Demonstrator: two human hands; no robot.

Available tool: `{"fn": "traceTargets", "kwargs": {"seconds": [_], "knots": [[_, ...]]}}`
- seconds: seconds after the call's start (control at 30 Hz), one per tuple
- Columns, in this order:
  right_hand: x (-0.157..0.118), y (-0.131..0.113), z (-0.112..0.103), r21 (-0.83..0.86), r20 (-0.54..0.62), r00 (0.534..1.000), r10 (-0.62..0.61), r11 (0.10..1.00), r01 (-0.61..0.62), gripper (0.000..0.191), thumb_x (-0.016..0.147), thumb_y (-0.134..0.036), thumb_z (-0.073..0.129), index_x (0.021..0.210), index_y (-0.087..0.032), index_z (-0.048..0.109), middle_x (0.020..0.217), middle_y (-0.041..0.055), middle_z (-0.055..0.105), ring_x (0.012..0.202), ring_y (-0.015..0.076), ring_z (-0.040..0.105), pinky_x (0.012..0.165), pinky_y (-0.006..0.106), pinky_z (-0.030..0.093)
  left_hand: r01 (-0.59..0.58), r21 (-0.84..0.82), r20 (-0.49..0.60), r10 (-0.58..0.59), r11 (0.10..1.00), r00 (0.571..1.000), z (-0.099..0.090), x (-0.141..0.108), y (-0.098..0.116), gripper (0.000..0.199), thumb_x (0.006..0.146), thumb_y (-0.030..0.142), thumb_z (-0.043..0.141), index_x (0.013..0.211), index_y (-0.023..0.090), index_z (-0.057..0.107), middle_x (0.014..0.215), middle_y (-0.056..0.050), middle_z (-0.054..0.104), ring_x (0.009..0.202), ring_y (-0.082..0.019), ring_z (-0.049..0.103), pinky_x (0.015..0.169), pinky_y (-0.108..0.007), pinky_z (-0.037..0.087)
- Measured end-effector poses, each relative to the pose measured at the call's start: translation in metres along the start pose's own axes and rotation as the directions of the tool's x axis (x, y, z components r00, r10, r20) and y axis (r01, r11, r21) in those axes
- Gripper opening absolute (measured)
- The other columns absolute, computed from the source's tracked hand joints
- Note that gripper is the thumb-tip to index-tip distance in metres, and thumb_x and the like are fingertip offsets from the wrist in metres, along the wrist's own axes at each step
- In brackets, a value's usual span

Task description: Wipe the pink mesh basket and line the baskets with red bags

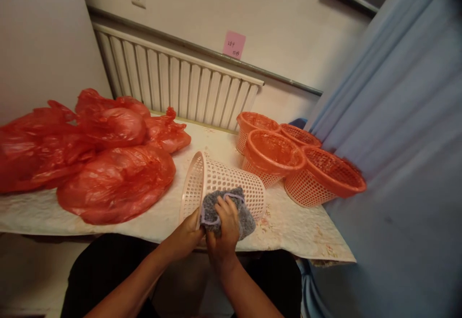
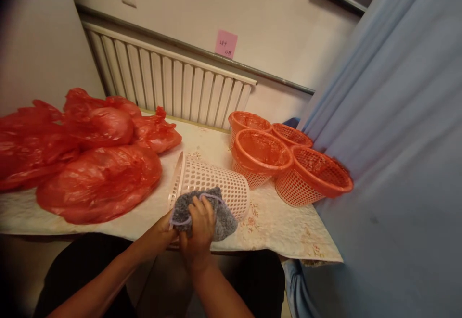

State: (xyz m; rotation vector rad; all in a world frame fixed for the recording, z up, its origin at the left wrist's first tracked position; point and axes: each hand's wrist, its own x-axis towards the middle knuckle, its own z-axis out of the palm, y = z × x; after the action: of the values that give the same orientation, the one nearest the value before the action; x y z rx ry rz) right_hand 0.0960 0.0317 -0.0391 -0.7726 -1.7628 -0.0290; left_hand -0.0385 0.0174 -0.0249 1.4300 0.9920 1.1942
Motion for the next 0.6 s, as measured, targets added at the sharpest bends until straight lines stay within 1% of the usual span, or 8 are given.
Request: {"fn": "traceTargets", "kwargs": {"seconds": [0.1, 0.2, 0.3, 0.33, 0.4, 0.5, 0.57, 0.6], "knots": [[0.032, -0.003, 0.006, 0.021, 0.034, 0.999, -0.031, 0.999, 0.030, 0.048, 0.081, -0.014, 0.047, 0.129, -0.019, 0.051, 0.128, 0.0109, 0.061, 0.133, 0.0272, 0.045, 0.106, 0.053, 0.040, -0.011, 0.026, 0.048, 0.010, 1.000, 0.999, -0.003, -0.008, -0.011, 0.047, 0.091, 0.038, 0.053, 0.133, 0.018, 0.055, 0.131, -0.012, 0.062, 0.128, -0.030, 0.051, 0.114, -0.049, 0.033], [0.059, 0.001, 0.010, 0.008, 0.070, 0.997, 0.033, 0.999, -0.034, 0.047, 0.080, -0.012, 0.047, 0.126, -0.019, 0.055, 0.125, 0.0089, 0.063, 0.129, 0.0244, 0.048, 0.107, 0.049, 0.041, -0.026, 0.053, 0.149, 0.018, 0.998, 0.989, -0.007, -0.014, -0.026, 0.045, 0.094, 0.043, 0.046, 0.130, 0.018, 0.059, 0.130, -0.011, 0.063, 0.129, -0.028, 0.051, 0.115, -0.046, 0.032], [0.069, 0.005, 0.012, 0.006, 0.090, 0.994, 0.069, 0.998, -0.070, 0.046, 0.079, -0.011, 0.047, 0.123, -0.018, 0.058, 0.122, 0.0086, 0.064, 0.127, 0.0239, 0.049, 0.107, 0.047, 0.042, -0.041, 0.098, 0.191, 0.022, 0.994, 0.981, -0.007, -0.014, -0.036, 0.044, 0.093, 0.042, 0.047, 0.128, 0.019, 0.060, 0.127, -0.009, 0.066, 0.134, -0.027, 0.047, 0.118, -0.048, 0.024], [0.069, 0.005, 0.013, 0.004, 0.085, 0.994, 0.073, 0.997, -0.073, 0.046, 0.079, -0.010, 0.047, 0.122, -0.018, 0.058, 0.122, 0.0086, 0.064, 0.127, 0.0240, 0.050, 0.106, 0.048, 0.042, -0.030, 0.097, 0.192, 0.011, 0.995, 0.981, -0.006, -0.013, -0.035, 0.044, 0.092, 0.041, 0.049, 0.128, 0.019, 0.060, 0.126, -0.009, 0.066, 0.133, -0.028, 0.047, 0.118, -0.049, 0.024], [0.063, 0.005, 0.012, 0.000, 0.069, 0.995, 0.076, 0.997, -0.076, 0.046, 0.078, -0.010, 0.047, 0.122, -0.018, 0.058, 0.122, 0.0087, 0.064, 0.127, 0.0242, 0.050, 0.106, 0.048, 0.043, 0.019, 0.067, 0.156, -0.029, 0.998, 0.987, -0.003, -0.007, -0.028, 0.046, 0.088, 0.039, 0.056, 0.129, 0.018, 0.058, 0.127, -0.011, 0.065, 0.130, -0.029, 0.050, 0.115, -0.049, 0.030], [0.054, 0.003, 0.010, 0.001, 0.053, 0.997, 0.060, 0.998, -0.061, 0.048, 0.077, -0.009, 0.047, 0.123, -0.018, 0.057, 0.124, 0.0090, 0.063, 0.129, 0.0240, 0.048, 0.107, 0.048, 0.042, 0.042, 0.007, 0.010, -0.043, 0.999, 0.999, 0.003, 0.007, -0.009, 0.053, 0.083, 0.037, 0.063, 0.132, 0.016, 0.053, 0.131, -0.013, 0.062, 0.126, -0.030, 0.053, 0.110, -0.046, 0.038], [0.051, 0.004, 0.009, -0.004, 0.053, 0.998, 0.040, 0.999, -0.040, 0.050, 0.076, -0.009, 0.047, 0.124, -0.017, 0.056, 0.126, 0.0089, 0.062, 0.131, 0.0239, 0.046, 0.108, 0.048, 0.041, 0.000, -0.001, -0.073, -0.001, 1.000, 0.997, 0.007, 0.016, 0.002, 0.056, 0.083, 0.035, 0.063, 0.134, 0.016, 0.050, 0.135, -0.013, 0.058, 0.129, -0.030, 0.050, 0.113, -0.045, 0.035], [0.051, 0.007, 0.008, -0.006, 0.059, 0.998, 0.030, 1.000, -0.029, 0.050, 0.076, -0.009, 0.047, 0.125, -0.017, 0.056, 0.126, 0.0087, 0.062, 0.131, 0.0238, 0.046, 0.108, 0.048, 0.040, -0.020, -0.003, -0.087, 0.020, 1.000, 0.996, 0.009, 0.019, 0.005, 0.056, 0.084, 0.034, 0.061, 0.135, 0.015, 0.049, 0.138, -0.014, 0.056, 0.132, -0.030, 0.047, 0.114, -0.045, 0.033]]}}
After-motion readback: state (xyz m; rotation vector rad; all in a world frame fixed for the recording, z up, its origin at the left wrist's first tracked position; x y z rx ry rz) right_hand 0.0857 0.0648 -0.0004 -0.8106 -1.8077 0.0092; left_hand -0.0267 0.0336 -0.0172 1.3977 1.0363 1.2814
